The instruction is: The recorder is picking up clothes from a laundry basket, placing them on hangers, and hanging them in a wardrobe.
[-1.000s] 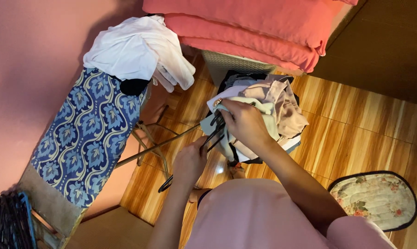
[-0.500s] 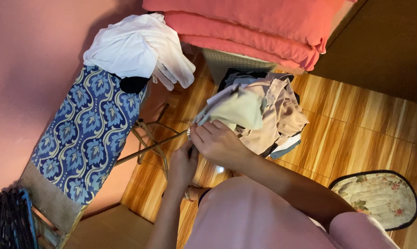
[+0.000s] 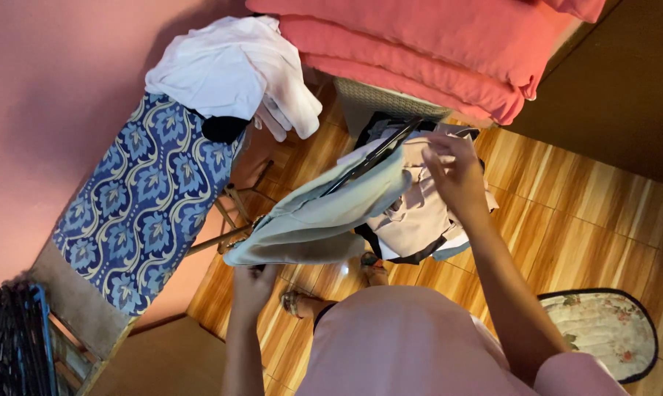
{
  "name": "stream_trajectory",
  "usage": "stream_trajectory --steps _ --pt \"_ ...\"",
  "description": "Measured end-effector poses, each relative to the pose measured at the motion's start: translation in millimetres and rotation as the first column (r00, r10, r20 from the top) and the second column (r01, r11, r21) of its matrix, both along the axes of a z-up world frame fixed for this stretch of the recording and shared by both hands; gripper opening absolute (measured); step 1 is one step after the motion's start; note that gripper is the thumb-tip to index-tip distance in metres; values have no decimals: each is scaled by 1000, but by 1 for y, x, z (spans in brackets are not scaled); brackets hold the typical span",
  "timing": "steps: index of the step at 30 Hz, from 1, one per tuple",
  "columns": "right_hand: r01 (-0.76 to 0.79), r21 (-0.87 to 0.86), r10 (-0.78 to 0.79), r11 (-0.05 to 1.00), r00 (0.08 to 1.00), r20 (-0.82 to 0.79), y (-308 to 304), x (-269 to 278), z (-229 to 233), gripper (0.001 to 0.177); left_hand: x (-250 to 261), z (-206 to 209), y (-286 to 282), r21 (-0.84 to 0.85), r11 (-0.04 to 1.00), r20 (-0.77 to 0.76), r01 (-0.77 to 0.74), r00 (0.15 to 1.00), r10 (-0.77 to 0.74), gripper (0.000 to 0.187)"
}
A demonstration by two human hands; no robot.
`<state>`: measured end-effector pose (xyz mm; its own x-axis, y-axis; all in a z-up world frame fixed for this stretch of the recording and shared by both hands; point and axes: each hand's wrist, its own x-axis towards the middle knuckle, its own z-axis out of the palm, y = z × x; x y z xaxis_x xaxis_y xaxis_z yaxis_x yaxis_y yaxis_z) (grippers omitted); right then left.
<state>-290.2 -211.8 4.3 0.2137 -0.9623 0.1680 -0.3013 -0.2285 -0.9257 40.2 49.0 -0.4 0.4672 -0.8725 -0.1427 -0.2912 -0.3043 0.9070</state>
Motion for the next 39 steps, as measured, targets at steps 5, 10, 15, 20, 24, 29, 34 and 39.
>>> stream_trajectory --steps 5,10,15,20,24,29,34,39 --pt "-110 523 113 845 993 27 -10 17 -30 45 -1 7 -3 -51 999 -115 -13 993 7 25" --pt "-474 477 -63 740 657 751 8 35 -12 25 6 1 6 -58 998 -37 33 999 -35 18" --pt "-239 412 -102 879 750 653 0 32 -2 18 3 17 4 -158 986 -75 57 995 -69 15" --pt "-184 327 -147 927 622 769 -19 22 6 26 9 32 10 -44 995 105 85 991 -80 9" --pt "-142 313 -7 939 903 430 -13 24 77 17 -4 67 -3 43 990 156 131 978 -136 21" --pt "-326 -106 338 939 933 122 -14 30 110 18 -24 42 -13 147 982 48 120 991 -128 23" --pt "-429 -55 430 901 872 233 -14 25 160 16 -44 30 -27 -183 964 -38 195 978 -205 23" --pt "-416 -30 412 909 885 218 -16 21 179 13 -55 61 -38 82 986 34 143 989 -146 28"
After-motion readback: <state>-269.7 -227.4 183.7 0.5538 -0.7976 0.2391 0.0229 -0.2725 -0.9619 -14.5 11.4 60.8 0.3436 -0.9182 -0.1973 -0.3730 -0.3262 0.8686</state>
